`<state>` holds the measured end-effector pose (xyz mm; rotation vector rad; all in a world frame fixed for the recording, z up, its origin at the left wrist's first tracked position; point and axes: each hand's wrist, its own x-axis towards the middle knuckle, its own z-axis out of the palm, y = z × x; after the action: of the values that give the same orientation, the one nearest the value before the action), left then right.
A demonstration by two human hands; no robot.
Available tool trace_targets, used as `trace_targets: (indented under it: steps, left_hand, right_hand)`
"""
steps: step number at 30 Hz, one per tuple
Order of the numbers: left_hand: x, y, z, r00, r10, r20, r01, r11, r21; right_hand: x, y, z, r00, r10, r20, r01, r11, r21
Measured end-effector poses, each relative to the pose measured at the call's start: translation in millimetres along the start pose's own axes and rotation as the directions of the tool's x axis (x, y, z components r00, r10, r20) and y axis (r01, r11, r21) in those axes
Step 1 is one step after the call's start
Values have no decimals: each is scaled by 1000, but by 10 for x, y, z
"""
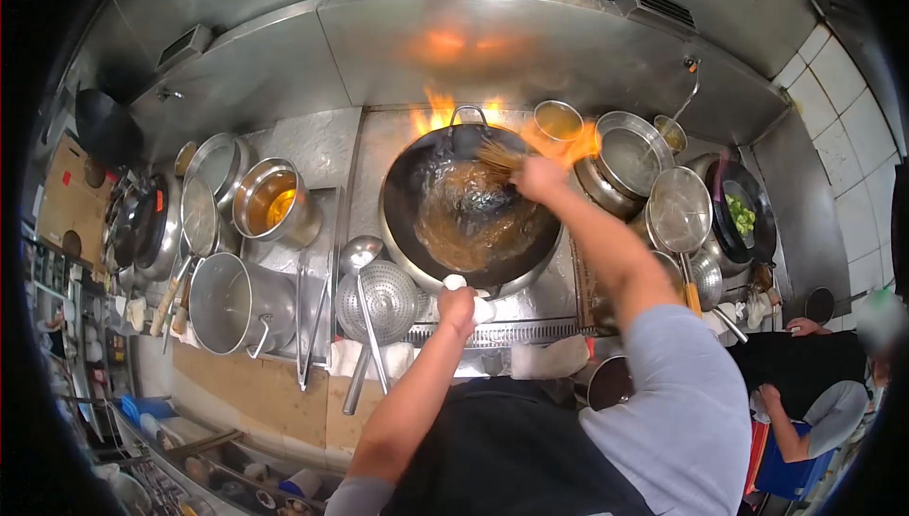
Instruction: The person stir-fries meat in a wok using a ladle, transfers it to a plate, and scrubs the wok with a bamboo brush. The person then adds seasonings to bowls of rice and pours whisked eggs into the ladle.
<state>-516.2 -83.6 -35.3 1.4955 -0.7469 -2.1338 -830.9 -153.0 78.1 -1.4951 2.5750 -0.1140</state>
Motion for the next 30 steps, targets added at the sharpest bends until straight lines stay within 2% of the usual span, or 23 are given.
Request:
trace_targets:
  steps: [2,4,6,7,8,9,12,13,14,15,16,17,18,19,20,22,24,26,28,29,30]
  left_hand:
    - [64,9,-22,1000,8,14,-7,1000,-16]
    - [27,-19,-87,1000,4,20,-4,1000,-26]
    - [-22,13,-29,999,51,-19,-51,998,-31]
    - [-245,143,56,999,32,-39,-33,999,-28]
    - [-327,145,94,999,30,-40,-31,999,-29]
    - [-371,133,127,994,92,-56,-93,996,-8]
    - [-395,89,173,974,193,-117,-189,981,45]
    - [-343,64,152,981,155,-117,-149,987,59]
    - [-316,54,143,987,116,-114,-108,991,76]
    - [-342,102,160,991,88,-100,-83,995,51]
    - [-319,84,139,992,86,-96,-81,995,58]
    - [-252,66,114,992,91,-84,-89,996,30]
    - [-230,46,93,993,94,-76,-94,996,4]
    - [-365,126,151,983,152,-101,-156,987,-26]
    - [-430,159,172,983,151,-101,-154,988,-25]
    - [-502,234,181,982,135,-132,-131,991,36]
    - [-540,216,190,981,131,-144,-125,991,50]
    - [-429,72,154,968,204,-145,-195,978,72]
    - [-465,111,163,961,213,-177,-202,976,80]
    - [-407,107,148,965,196,-171,-177,977,123]
    - [-355,99,147,970,179,-164,-151,974,167]
  right_hand:
    - [-11,-462,264,998,59,-23,-47,933,356]
    - [-343,-845,525,996,64,-59,-23,848,529]
    - [-710,-916,528,998,-58,-22,62,871,488]
    - [-855,-836,536,991,-132,-28,132,903,409]
    - [-951,-669,485,986,-163,39,138,923,359]
    - [-1051,-482,328,977,-188,104,149,940,307]
    - [-809,193,-62,976,-153,155,133,982,132]
    - [-569,293,-248,960,-74,271,46,993,110]
    - [-369,205,-280,995,-64,81,62,998,33]
    - [-114,22,-182,995,32,95,-32,999,7]
    - [106,-91,168,1000,-16,-9,17,997,71]
    - [5,-438,98,999,31,39,-39,972,232]
    - [-72,-649,344,1000,18,-15,-10,901,434]
    - [-267,-858,446,999,38,0,-31,823,567]
    - [-432,-965,545,999,19,-37,6,807,590]
    - [-706,-861,606,992,-120,-29,116,824,555]
    - [-939,-548,302,973,-208,96,161,920,356]
    - [-904,-149,-16,963,-208,172,169,962,216]
    - [-520,156,-143,968,-157,198,128,980,152]
    - [-382,47,-144,969,-156,193,126,979,159]
    - [-256,-183,-130,992,-30,121,13,990,141]
